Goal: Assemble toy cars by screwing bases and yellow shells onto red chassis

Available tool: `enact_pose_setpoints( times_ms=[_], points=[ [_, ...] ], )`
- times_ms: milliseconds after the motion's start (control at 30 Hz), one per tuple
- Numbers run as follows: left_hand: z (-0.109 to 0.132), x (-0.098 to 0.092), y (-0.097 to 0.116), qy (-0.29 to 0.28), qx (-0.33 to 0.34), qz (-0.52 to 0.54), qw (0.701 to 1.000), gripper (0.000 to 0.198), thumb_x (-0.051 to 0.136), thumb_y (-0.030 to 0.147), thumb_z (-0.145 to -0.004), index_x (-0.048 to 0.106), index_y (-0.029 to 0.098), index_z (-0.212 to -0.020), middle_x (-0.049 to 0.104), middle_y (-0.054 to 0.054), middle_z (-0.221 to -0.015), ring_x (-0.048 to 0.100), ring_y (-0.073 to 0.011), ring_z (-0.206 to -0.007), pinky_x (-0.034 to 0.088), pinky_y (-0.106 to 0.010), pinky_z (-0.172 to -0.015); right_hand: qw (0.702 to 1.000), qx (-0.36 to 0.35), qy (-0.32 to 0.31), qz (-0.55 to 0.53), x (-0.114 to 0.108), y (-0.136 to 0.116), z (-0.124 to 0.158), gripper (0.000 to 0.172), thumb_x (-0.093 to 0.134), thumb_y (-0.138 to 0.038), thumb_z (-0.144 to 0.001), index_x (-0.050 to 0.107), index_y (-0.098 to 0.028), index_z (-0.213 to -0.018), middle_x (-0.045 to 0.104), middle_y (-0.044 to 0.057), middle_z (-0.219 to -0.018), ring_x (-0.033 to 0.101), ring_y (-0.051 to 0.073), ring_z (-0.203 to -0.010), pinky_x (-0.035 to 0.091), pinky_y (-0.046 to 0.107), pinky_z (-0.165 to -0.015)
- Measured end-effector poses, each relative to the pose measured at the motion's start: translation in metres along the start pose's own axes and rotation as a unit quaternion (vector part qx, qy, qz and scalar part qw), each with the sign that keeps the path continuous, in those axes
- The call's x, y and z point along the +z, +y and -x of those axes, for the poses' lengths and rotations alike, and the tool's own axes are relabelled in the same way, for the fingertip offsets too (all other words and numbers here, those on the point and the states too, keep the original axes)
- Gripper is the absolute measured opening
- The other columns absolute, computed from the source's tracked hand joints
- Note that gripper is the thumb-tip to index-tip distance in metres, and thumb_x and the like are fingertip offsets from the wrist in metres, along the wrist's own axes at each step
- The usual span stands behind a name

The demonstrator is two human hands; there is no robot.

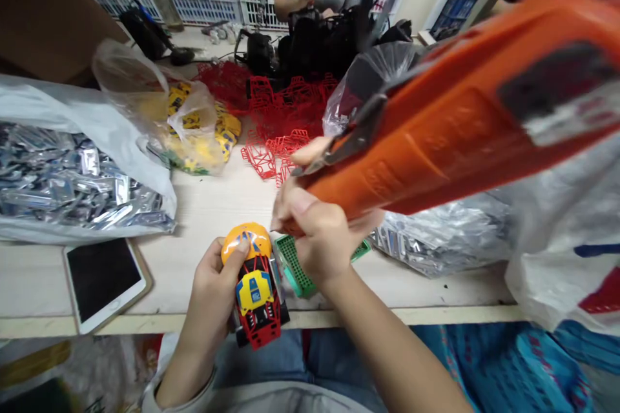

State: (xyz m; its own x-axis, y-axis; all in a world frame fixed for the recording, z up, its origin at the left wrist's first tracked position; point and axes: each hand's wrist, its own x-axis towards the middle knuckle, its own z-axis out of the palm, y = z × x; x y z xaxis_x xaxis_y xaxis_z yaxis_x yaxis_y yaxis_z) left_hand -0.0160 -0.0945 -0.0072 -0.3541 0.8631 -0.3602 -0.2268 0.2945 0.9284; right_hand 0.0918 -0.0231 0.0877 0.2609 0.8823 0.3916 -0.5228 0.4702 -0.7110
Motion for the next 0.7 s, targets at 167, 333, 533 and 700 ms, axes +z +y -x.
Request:
enact_pose_setpoints(
  times_ms=[167, 333, 533, 700],
  points=[
    [0.002, 0.001, 0.003, 0.019, -0.007, -0.006, 1.0, 0.042, 0.079, 0.056, -0.074, 0.054, 0.022, -0.079, 0.059, 0.007, -0.061, 0.051, -0.01, -0.053, 0.047, -0.021, -0.051, 1.0, 0.014, 0.007, 0.024, -0.03, 0.005, 0.01, 0.015, 0.068, -0.019, -0.069, 0.065, -0.024, -0.084, 0.051, -0.007, -0.045, 0.041, 0.012, -0.031, 0.031, 0.024, -0.03],
    [0.003, 0.005, 0.007, 0.036, -0.026, 0.018, 0.999, 0.046, 0.082, 0.056, -0.065, 0.051, 0.023, -0.074, 0.058, 0.008, -0.055, 0.049, -0.0099, -0.046, 0.042, -0.02, -0.043, 0.998, 0.045, -0.043, 0.022, -0.046, 0.016, 0.024, 0.016, 0.069, -0.018, -0.073, 0.065, -0.022, -0.088, 0.055, -0.006, -0.052, 0.048, 0.013, -0.036, 0.038, 0.024, -0.034],
    [0.002, 0.006, 0.007, 0.052, -0.01, 0.011, 0.999, 0.043, 0.082, 0.052, -0.065, 0.052, 0.022, -0.072, 0.057, 0.008, -0.053, 0.047, -0.0088, -0.046, 0.041, -0.019, -0.042, 0.994, 0.068, -0.086, 0.018, -0.048, 0.016, 0.028, 0.022, 0.077, -0.031, -0.08, 0.06, -0.024, -0.091, 0.053, -0.007, -0.055, 0.046, 0.012, -0.039, 0.041, 0.026, -0.039],
    [0.002, 0.003, 0.005, 0.049, -0.01, 0.018, 0.999, 0.043, 0.082, 0.052, -0.066, 0.053, 0.022, -0.073, 0.058, 0.008, -0.055, 0.049, -0.0092, -0.047, 0.041, -0.019, -0.043, 0.994, 0.048, -0.092, 0.028, -0.051, 0.017, 0.03, 0.022, 0.079, -0.034, -0.083, 0.063, -0.025, -0.095, 0.052, -0.007, -0.054, 0.046, 0.013, -0.041, 0.038, 0.027, -0.039]
  ],
)
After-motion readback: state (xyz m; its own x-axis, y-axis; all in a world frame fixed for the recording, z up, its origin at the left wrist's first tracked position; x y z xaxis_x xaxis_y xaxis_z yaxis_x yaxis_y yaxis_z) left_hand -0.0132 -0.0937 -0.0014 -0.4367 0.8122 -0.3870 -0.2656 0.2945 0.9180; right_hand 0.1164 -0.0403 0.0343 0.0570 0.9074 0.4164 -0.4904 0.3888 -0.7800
